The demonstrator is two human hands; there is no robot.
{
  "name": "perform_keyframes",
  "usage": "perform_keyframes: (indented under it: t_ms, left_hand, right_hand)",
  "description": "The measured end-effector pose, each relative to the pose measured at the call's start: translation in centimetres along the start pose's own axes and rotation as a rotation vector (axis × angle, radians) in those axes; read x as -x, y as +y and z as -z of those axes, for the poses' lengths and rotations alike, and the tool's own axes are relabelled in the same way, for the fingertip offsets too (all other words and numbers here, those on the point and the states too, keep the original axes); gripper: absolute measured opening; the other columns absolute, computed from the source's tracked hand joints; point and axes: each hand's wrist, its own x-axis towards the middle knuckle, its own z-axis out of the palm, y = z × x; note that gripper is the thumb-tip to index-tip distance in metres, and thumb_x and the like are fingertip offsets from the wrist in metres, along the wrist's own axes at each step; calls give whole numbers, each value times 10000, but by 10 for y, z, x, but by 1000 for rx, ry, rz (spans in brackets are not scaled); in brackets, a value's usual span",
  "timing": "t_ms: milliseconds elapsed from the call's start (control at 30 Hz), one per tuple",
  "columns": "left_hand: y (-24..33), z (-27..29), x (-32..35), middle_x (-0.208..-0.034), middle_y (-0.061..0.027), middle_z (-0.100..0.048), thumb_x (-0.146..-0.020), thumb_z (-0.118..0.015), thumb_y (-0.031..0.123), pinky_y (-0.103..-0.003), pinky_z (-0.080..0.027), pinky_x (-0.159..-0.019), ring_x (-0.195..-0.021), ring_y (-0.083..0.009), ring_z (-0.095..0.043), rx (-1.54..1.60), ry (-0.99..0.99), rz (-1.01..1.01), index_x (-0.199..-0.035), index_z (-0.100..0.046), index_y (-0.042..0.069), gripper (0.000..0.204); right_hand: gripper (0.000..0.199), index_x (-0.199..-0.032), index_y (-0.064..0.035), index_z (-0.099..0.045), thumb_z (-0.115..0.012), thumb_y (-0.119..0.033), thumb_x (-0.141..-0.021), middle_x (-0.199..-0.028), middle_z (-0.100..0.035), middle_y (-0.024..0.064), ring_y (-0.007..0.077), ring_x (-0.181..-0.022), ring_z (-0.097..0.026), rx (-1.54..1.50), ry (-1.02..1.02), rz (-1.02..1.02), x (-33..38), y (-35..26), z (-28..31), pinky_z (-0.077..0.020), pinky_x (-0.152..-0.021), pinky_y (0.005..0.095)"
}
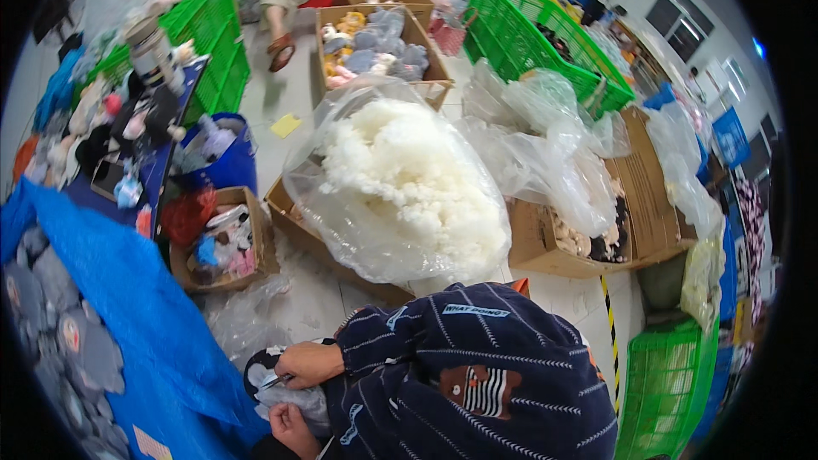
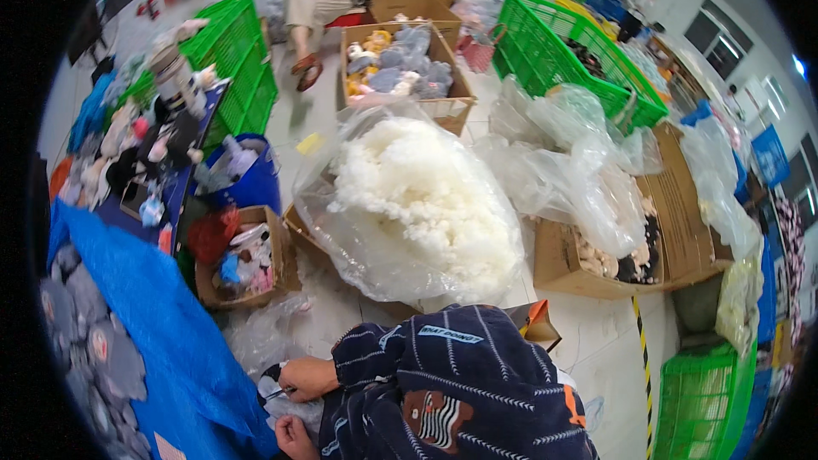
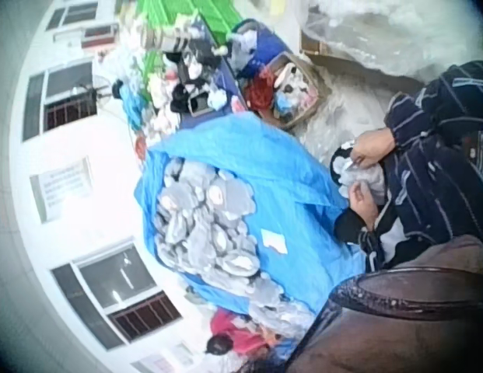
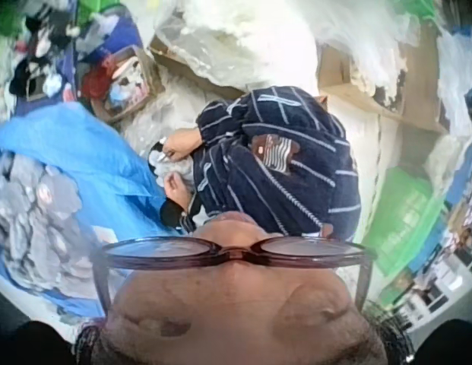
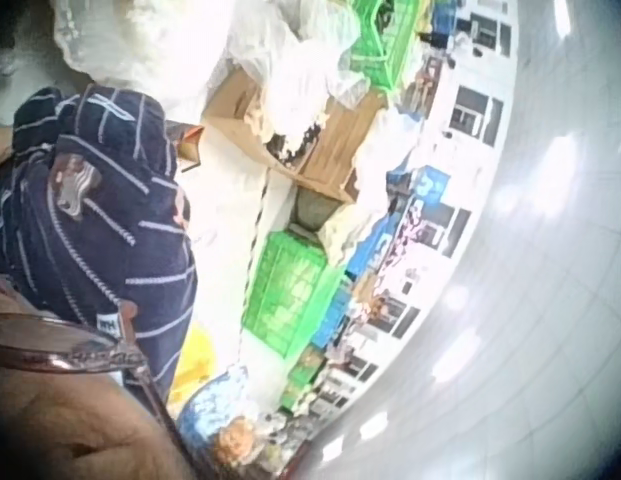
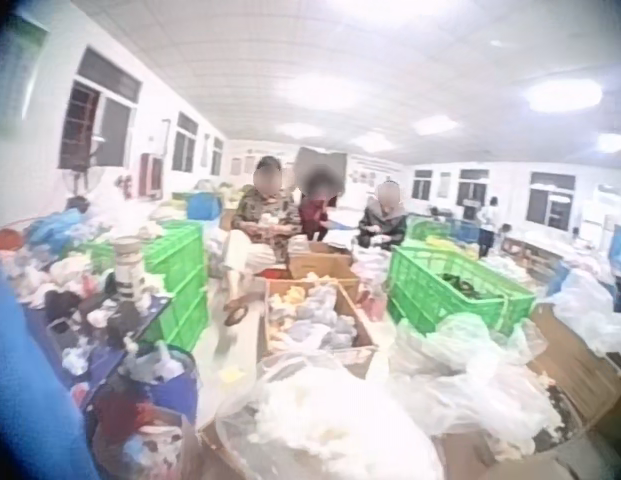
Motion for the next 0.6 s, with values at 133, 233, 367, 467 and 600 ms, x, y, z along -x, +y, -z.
perform_keyframes:
  t_ms: [133,233,367,467,600]
  left_hand:
    - [13,-17,-26,-1006,-122,-592,-910,-592,104,-290,-458,-840,-925,-181,-558,-24,-40,-72,-1069,-540,-20,208]
    - [25,-36,-35,-940,-114,-614,-892,-619,110,-285,-473,-801,-869,-185,-572,-18,-22,-176,-993,-590,-30,175]
    - [45,-48,-47,-901,-108,-631,-878,-640,127,-293,-484,-779,-835,-184,-581,-201,-21,-285,-961,-617,-29,179]
    - [56,-66,-57,-889,-114,-640,-872,-649,142,-301,-490,-767,-815,-191,-592,-326,-54,-340,-957,-629,-21,184]
    - [60,-78,-69,-883,-130,-647,-874,-647,153,-309,-494,-757,-800,-207,-604,-402,-85,-416,-956,-631,-14,187]
  right_hand:
    - [187,-794,-32,-638,-665,-195,-707,-734,-631,177,362,-750,-619,3,63,-157,8,13,15,-473,-641,436]
    - [192,-770,-37,-641,-682,-191,-662,-729,-636,161,355,-735,-622,47,154,-235,13,17,27,-474,-627,435]
    - [201,-707,-20,-647,-701,-174,-591,-687,-634,176,371,-690,-621,32,305,-229,14,30,31,-467,-595,459]
    - [205,-694,-1,-637,-694,-174,-598,-672,-627,188,364,-644,-613,-21,291,-239,21,49,41,-460,-575,454]
    - [221,-695,25,-623,-676,-169,-605,-654,-607,209,342,-593,-596,-159,249,-167,18,77,44,-442,-551,435]
